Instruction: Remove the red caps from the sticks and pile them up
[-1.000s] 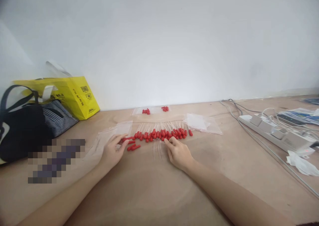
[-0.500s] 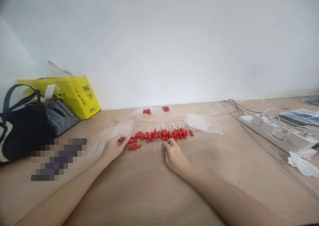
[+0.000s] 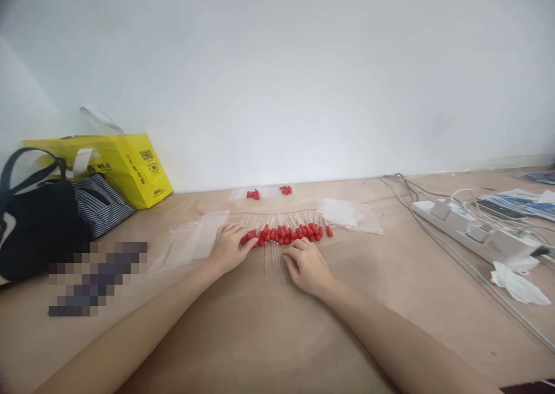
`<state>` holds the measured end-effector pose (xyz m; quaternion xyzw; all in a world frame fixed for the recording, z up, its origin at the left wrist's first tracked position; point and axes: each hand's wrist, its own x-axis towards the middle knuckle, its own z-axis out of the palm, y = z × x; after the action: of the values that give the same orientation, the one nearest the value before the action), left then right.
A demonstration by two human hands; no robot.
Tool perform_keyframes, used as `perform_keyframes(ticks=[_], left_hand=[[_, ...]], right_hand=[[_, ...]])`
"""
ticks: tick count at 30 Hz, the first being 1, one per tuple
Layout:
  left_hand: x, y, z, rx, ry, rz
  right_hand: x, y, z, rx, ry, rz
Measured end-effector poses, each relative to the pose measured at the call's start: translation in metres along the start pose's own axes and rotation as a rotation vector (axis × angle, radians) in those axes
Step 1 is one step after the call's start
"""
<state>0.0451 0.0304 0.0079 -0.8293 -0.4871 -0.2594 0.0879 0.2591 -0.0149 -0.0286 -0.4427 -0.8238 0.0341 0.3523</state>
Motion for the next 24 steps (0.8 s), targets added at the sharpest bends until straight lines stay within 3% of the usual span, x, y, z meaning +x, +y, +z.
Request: perform_keyframes(ticks=[4,9,13,17,20,24], left_hand=[[0.02,0.015,0.015,-0.02,-0.032,-0.033],[0.031,0.018,0.026,-0.057,-0.006,-0.086],[0.029,0.017,0.022,-0.082,0.07,-0.163],[0.011,0.011,0.008,-0.119,0.17,-0.185],[-0.014,0.005,-0.004,-0.16,0.247,-0.054],[-0.041,0.004,-0.014,-0.149,0.214,0.254]], right_hand=[[-0.001,0.011,-0.008,-0.016,-0.011,-0.028],[-0.001,0.012,-0.01,0.009,0.03,-0.038],[-0.002,0.011,-0.01,-0.009,0.051,-0.06],[-0.004,0.012,-0.009,-0.079,0.104,-0.082],[-0.003,0.011,-0.01,-0.179,0.171,-0.122],[0.001,0.003,-0.01,-0.306,0.188,-0.233]])
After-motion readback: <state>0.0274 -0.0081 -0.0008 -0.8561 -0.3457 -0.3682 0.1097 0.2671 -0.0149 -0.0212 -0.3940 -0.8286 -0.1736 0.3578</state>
